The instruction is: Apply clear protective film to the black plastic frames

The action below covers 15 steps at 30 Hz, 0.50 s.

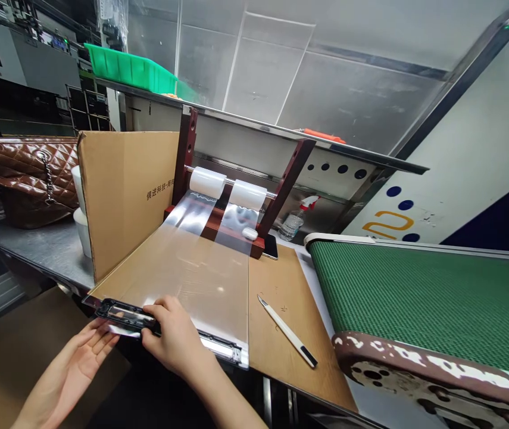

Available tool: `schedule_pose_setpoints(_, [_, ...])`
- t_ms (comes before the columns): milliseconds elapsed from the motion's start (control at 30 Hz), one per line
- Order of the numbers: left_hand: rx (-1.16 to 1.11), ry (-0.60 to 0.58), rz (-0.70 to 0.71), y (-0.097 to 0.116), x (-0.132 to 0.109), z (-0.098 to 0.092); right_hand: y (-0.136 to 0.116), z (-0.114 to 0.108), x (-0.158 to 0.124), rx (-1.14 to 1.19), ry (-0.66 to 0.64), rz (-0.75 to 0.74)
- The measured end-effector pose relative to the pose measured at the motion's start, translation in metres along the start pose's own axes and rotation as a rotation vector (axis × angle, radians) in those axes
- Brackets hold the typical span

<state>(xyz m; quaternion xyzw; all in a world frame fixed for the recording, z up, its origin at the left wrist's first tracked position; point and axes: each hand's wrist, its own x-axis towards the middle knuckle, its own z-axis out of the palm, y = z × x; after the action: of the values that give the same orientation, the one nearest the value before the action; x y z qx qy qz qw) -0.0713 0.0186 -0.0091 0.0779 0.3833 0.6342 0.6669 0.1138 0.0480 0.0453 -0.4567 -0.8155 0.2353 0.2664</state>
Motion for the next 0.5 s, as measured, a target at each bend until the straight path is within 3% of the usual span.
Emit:
schedule_pose_setpoints(300, [0.090, -0.172, -0.051, -0.028, -0.007, 0.005, -0.004, -0.001, 0.001, 0.018, 0.009, 0.003])
schedule_pose_setpoints(500, [0.222, -0.201, -0.007, -0.034, -0.012, 0.010, -0.006, -0.001, 0.000, -0.026, -0.018, -0.007])
